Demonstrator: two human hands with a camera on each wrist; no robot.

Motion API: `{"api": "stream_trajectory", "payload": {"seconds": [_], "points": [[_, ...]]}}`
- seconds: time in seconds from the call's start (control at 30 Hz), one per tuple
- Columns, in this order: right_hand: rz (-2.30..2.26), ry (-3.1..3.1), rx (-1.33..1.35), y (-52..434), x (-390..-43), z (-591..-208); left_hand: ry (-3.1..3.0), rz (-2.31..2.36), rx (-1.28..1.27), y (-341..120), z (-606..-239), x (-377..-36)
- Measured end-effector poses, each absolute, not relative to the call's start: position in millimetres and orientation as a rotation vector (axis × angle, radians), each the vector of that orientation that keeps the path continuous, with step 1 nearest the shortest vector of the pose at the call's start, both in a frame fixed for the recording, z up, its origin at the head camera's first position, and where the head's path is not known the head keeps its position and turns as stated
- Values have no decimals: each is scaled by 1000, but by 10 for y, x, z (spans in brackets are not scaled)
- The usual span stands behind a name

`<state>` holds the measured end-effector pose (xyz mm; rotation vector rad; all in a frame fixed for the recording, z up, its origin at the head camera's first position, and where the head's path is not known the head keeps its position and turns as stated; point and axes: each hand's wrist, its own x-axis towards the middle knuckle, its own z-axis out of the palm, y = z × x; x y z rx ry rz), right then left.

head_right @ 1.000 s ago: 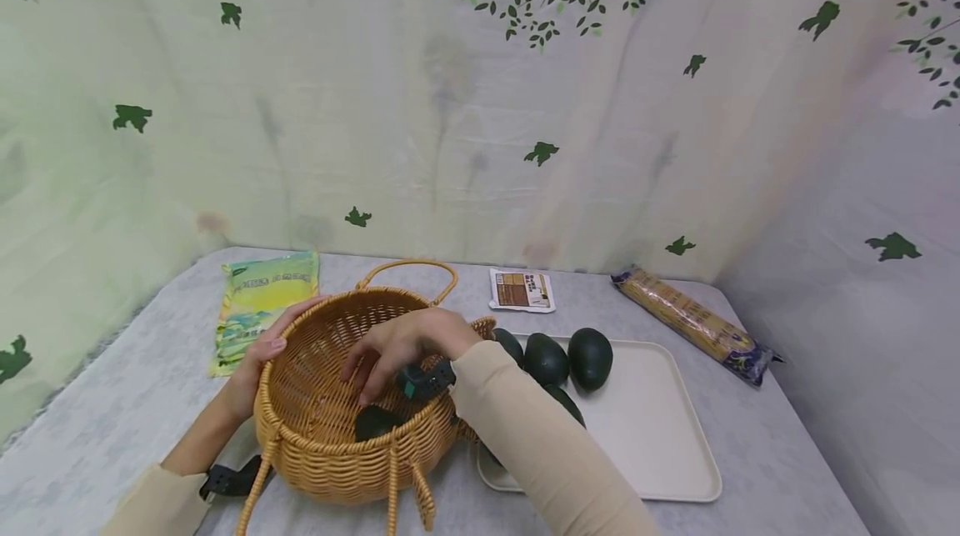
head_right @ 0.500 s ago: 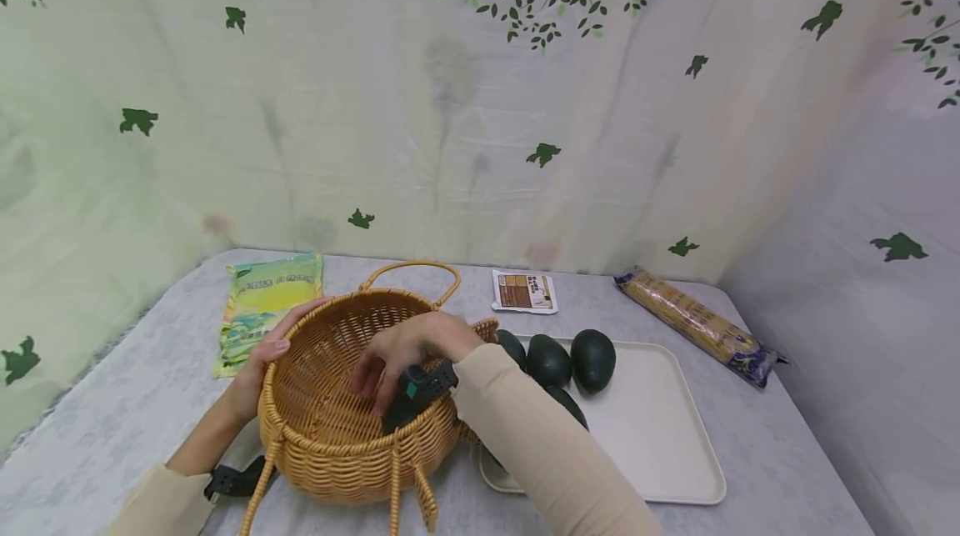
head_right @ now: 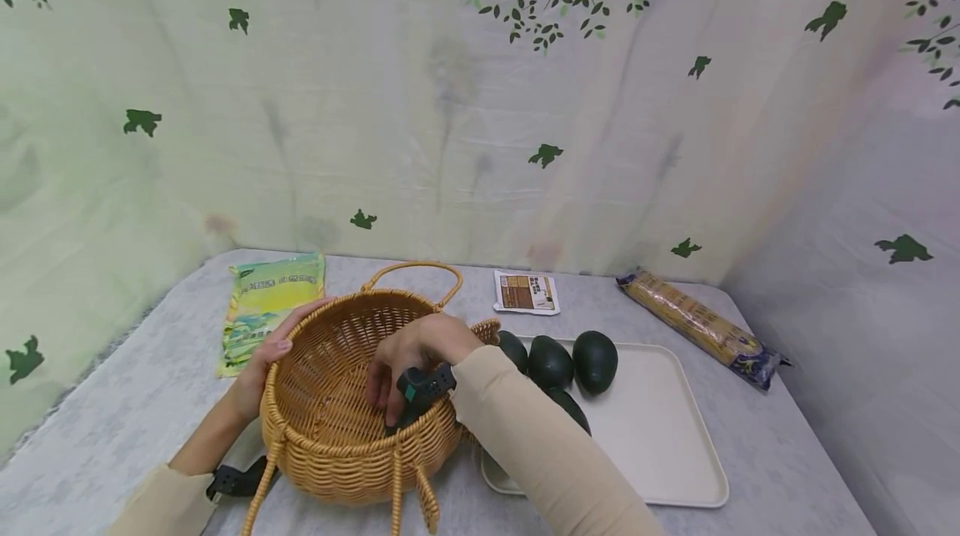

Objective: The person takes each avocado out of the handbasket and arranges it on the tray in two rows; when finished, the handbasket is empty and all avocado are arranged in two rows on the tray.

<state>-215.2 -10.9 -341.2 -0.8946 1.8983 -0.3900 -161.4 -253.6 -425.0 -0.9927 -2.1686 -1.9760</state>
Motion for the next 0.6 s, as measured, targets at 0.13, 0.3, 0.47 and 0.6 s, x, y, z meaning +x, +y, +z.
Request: {"api": "stream_trajectory", "payload": {"seconds": [0.13,0.3,0.47,0.6], "points": [[-340,1915,-913,-107,-2152,-3414,-2169,-1976,-1013,-2537,-4255,-1607],[-305,1916,-972,-115,-2156,-3422,-2177,-1977,-1010,-2552,-4267,-1618],[-320,1917,-1041,-126,-2154,-3422,-2184,-1982,-1012,-2560,-4289,-1631],[-376,1886,-1105,-131,-2177,-3424,-2182,-1990,-1010,-2562,-4282,-1634]]}}
